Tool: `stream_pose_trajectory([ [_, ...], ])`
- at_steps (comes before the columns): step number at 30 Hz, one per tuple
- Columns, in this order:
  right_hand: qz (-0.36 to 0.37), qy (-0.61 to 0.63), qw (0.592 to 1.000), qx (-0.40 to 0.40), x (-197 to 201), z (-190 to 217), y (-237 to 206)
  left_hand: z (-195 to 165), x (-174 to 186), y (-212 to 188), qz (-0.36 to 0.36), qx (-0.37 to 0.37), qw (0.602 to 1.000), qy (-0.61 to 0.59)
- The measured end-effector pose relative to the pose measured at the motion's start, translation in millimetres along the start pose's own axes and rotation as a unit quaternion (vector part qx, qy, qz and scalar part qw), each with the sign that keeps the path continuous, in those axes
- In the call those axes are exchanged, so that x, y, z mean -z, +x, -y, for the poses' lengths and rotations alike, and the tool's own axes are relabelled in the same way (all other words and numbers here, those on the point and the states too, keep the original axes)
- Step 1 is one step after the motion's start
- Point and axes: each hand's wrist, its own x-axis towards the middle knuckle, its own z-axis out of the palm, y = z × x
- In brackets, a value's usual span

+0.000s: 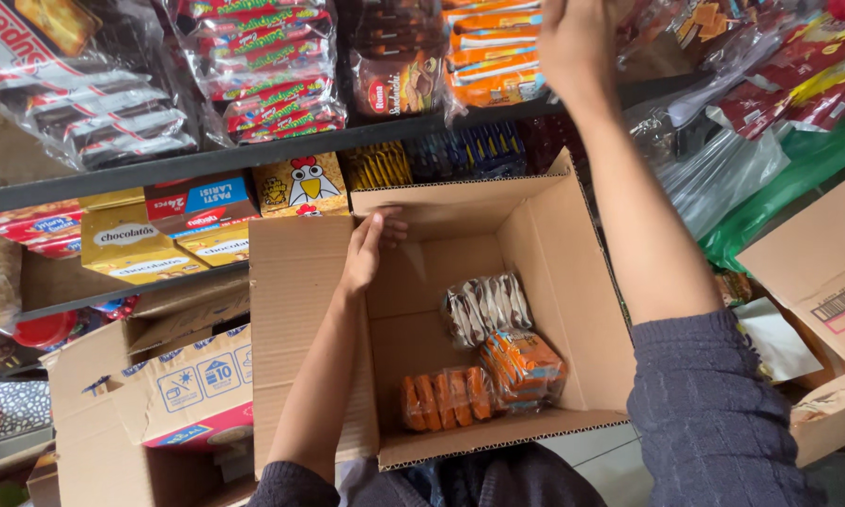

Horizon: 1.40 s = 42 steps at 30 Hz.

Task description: The person unpacks cardboard boxes and places packaged snack items onto store shelves. They handle multiple snack packages, arranging them in rows on the shelves and restocking from the boxes below.

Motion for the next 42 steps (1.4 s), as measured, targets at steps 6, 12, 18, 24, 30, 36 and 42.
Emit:
stream_pose_trajectory([
  [6, 0.021, -0.204, 0.978, 0.034, -12.9, 23.9, -1.3, 0.0, 0.4, -1.6, 0.007, -0.006, 1.0, 0.018],
  [12, 0.042, -0.187, 0.974, 0.119, -17.7, 23.5, 12.7, 0.9, 0.2, -0.1, 0.007, 0.003, 1.0, 0.012],
  [18, 0.09, -0.253, 0.962, 0.057, -34.7, 28.3, 15.1, 3.1, -1.4, -0.7, 0.006, -0.006, 0.999, 0.044],
  [24, 0.186, -0.286, 0.94, -0.013, -40.6, 30.2, 14.2, -1.2, -3.2, -2.9, 0.015, -0.011, 0.995, 0.096],
  [30, 0.076, -0.316, 0.945, 0.046, -41.6, 29.3, 4.0, -61.1, -35.4, -14.9, 0.03, -0.171, 0.894, 0.414],
  [36, 0.049, -0.25, 0.965, 0.063, -22.2, 27.6, -8.2, -157.9, -99.5, 25.2, -0.019, -0.452, 0.781, 0.431],
  [42, 0.029, 0.127, 0.988, 0.083, -15.6, 33.5, -6.9, -214.4, -137.3, 129.0, -0.104, -0.355, 0.718, 0.59],
])
